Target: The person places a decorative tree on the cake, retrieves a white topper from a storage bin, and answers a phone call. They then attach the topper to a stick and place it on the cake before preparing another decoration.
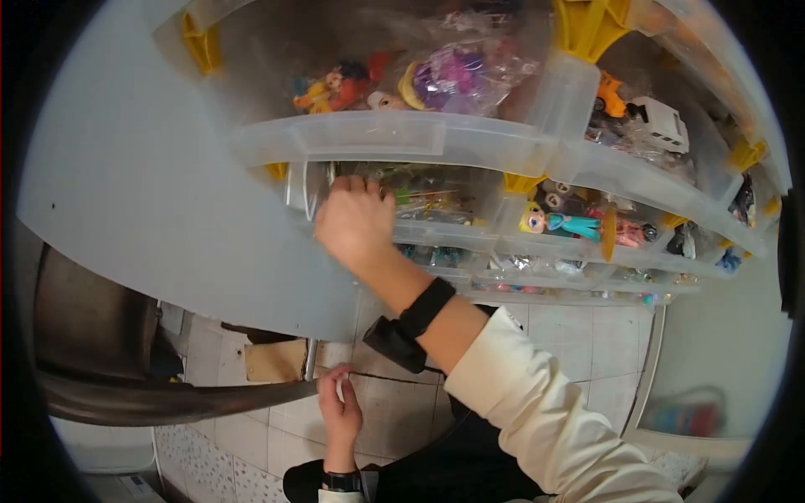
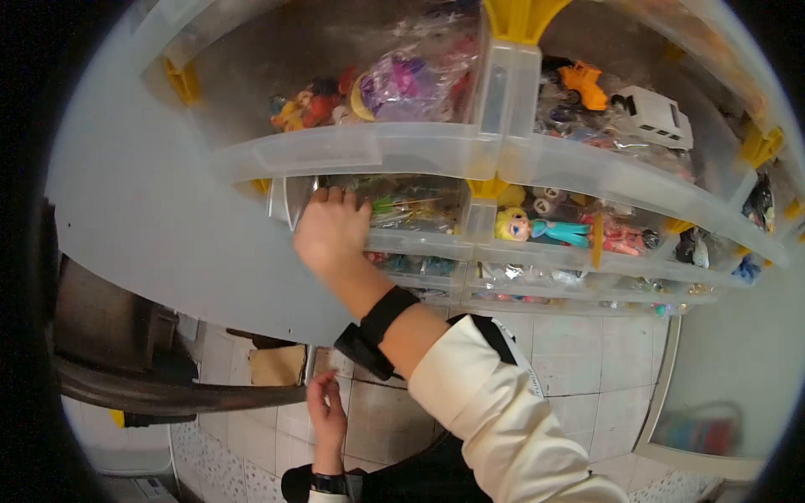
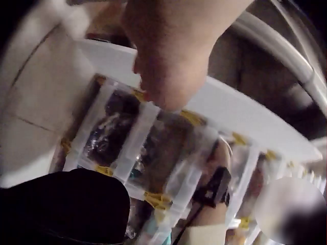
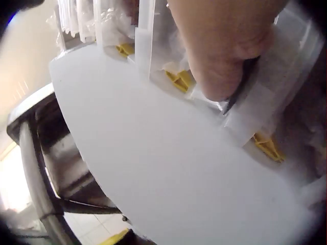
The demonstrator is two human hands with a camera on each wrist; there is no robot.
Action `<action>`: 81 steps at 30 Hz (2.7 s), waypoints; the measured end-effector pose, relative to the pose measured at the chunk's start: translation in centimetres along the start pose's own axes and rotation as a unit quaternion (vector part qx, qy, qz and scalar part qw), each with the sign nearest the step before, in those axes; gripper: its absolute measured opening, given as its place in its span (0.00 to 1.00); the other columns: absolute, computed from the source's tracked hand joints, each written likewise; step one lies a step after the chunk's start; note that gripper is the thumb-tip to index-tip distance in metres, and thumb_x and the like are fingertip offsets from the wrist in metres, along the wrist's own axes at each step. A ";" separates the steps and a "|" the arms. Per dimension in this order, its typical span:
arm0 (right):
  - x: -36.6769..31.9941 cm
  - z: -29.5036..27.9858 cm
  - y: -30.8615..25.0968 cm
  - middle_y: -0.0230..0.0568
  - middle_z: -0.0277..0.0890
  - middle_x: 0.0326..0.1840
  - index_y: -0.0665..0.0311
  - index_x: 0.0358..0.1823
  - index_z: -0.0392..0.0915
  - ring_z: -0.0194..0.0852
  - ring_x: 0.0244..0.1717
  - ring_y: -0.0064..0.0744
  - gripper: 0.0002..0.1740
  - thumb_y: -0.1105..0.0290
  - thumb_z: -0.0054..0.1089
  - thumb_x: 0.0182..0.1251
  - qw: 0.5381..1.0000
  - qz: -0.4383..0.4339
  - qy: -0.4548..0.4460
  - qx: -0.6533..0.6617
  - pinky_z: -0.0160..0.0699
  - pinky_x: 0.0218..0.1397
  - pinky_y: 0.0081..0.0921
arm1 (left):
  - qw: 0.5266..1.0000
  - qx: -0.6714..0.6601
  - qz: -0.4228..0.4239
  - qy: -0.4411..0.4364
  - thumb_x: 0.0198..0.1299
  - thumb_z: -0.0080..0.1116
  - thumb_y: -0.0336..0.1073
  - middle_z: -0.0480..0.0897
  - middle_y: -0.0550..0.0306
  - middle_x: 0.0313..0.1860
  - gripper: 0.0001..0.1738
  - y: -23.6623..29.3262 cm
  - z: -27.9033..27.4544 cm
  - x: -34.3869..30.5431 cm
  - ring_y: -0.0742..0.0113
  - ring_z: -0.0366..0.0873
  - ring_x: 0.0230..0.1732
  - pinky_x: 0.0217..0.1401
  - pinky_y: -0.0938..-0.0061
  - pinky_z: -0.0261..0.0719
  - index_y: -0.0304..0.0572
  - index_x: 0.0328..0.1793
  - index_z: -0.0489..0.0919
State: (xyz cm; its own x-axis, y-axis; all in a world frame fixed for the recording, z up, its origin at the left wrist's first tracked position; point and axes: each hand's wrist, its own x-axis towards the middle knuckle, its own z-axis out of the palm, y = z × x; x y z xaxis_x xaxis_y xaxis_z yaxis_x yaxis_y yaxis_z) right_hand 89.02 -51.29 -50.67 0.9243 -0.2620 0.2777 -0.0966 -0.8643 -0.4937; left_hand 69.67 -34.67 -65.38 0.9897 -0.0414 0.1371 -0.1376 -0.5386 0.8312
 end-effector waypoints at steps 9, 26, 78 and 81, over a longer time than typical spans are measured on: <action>3.7 -3.0 7.6 0.51 0.75 0.47 0.70 0.51 0.72 0.70 0.53 0.34 0.20 0.78 0.40 0.56 0.820 0.040 -0.249 0.514 0.67 0.54 0.26 | 0.932 0.149 0.326 -0.058 0.60 0.44 0.31 0.67 0.45 0.63 0.23 15.9 1.1 17.7 0.50 0.57 0.69 0.72 0.54 0.43 0.41 0.64 0.64; 4.4 -5.2 10.0 0.47 0.69 0.51 0.65 0.55 0.65 0.67 0.53 0.39 0.17 0.72 0.38 0.66 0.950 0.089 -0.013 0.299 0.70 0.54 0.36 | 0.924 0.354 0.132 -0.054 0.56 0.34 0.49 0.78 0.41 0.43 0.30 16.0 4.0 22.3 0.47 0.72 0.50 0.62 0.55 0.52 0.60 0.68 0.64; 2.5 -3.6 10.5 0.46 0.73 0.52 0.68 0.50 0.72 0.68 0.54 0.36 0.18 0.71 0.51 0.59 0.861 0.082 -0.144 0.481 0.64 0.56 0.26 | 0.947 0.232 0.216 0.045 0.51 0.45 0.39 0.73 0.52 0.58 0.20 13.8 4.6 22.0 0.58 0.66 0.59 0.63 0.63 0.52 0.54 0.49 0.79; 2.7 -3.4 11.1 0.39 0.73 0.48 0.68 0.51 0.73 0.70 0.51 0.26 0.16 0.75 0.45 0.62 0.866 0.048 -0.195 0.459 0.67 0.52 0.20 | 0.935 0.291 0.203 0.014 0.52 0.42 0.40 0.68 0.52 0.64 0.20 14.5 4.1 21.8 0.60 0.62 0.63 0.65 0.64 0.49 0.64 0.48 0.81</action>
State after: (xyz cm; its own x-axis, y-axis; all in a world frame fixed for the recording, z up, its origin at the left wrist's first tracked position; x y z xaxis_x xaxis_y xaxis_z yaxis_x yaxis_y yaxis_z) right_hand 89.15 -63.06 -52.62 0.9999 0.0052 -0.0116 -0.0111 -0.0948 -0.9954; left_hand 89.45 -46.88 -52.53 0.8582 -0.3233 0.3988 -0.4484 -0.8503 0.2756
